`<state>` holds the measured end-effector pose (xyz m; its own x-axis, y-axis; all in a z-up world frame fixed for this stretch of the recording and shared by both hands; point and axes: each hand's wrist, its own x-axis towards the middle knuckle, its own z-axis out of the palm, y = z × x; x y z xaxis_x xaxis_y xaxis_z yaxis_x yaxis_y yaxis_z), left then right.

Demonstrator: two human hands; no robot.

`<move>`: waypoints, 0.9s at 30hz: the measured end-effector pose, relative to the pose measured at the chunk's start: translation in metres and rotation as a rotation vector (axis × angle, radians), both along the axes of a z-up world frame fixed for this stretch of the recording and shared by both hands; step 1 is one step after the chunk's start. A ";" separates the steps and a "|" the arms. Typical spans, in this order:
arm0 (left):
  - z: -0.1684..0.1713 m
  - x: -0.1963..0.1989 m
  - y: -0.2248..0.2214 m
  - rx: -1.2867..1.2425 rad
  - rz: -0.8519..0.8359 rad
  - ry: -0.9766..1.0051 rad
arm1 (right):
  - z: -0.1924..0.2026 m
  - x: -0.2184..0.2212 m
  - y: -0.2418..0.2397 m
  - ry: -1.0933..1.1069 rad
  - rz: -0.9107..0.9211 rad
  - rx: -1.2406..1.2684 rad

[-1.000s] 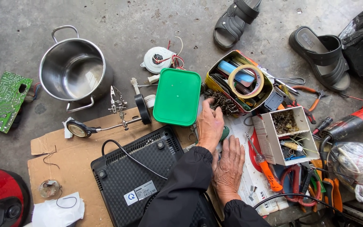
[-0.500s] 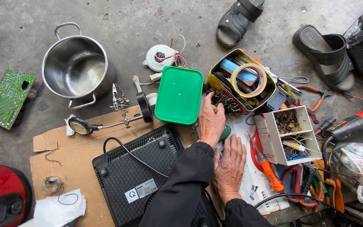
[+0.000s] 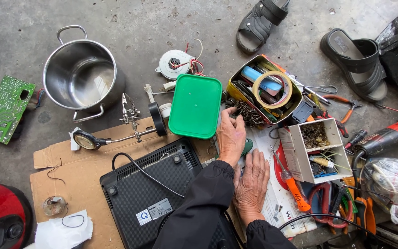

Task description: Repairing an induction cooker by disassembling the unit, testing components with a multimeter, and checking wiring.

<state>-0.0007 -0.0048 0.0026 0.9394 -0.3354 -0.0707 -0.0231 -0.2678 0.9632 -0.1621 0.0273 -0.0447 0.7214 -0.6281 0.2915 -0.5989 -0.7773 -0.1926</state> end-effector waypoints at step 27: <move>0.009 0.007 -0.015 -0.018 0.112 -0.143 | -0.016 -0.008 -0.006 0.064 0.015 0.037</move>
